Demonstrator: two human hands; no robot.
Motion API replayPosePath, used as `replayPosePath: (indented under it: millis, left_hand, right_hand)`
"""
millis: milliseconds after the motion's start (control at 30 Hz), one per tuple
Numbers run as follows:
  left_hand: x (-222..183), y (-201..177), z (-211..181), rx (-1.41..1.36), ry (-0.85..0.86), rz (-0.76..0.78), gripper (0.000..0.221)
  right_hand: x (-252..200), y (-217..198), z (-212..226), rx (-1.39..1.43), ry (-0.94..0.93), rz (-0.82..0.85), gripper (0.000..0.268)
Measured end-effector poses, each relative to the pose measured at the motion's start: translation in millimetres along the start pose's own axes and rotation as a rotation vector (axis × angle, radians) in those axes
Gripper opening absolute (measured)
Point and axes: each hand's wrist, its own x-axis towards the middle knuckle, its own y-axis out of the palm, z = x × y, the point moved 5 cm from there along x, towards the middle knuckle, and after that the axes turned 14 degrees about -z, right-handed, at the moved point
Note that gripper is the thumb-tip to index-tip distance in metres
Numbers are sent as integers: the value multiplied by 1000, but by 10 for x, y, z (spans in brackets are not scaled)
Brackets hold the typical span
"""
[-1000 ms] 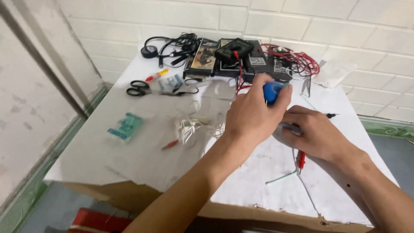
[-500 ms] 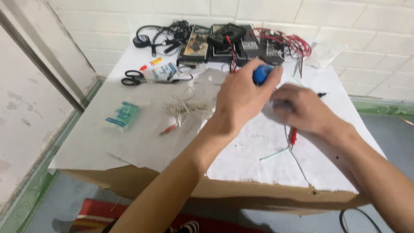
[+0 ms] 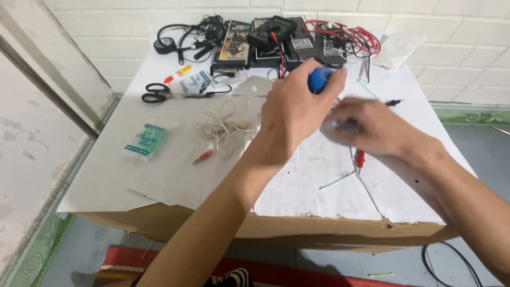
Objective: Disassembling a blue headset using a utility knife to inspect and repair internal speaker components.
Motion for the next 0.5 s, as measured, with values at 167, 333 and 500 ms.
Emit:
replayPosePath:
  millis: [167, 333, 500]
  left_hand:
    - [-8, -33, -7, 15, -29, 8, 42]
    - [37, 21, 50, -12, 55, 3, 64]
    - [32, -37, 41, -44, 70, 19, 68]
  right_hand:
    - [-25, -34, 86, 20, 8, -32, 34]
    - [19, -110, 150, -6, 39, -140, 33]
    - [45, -25, -88, -40, 58, -118, 28]
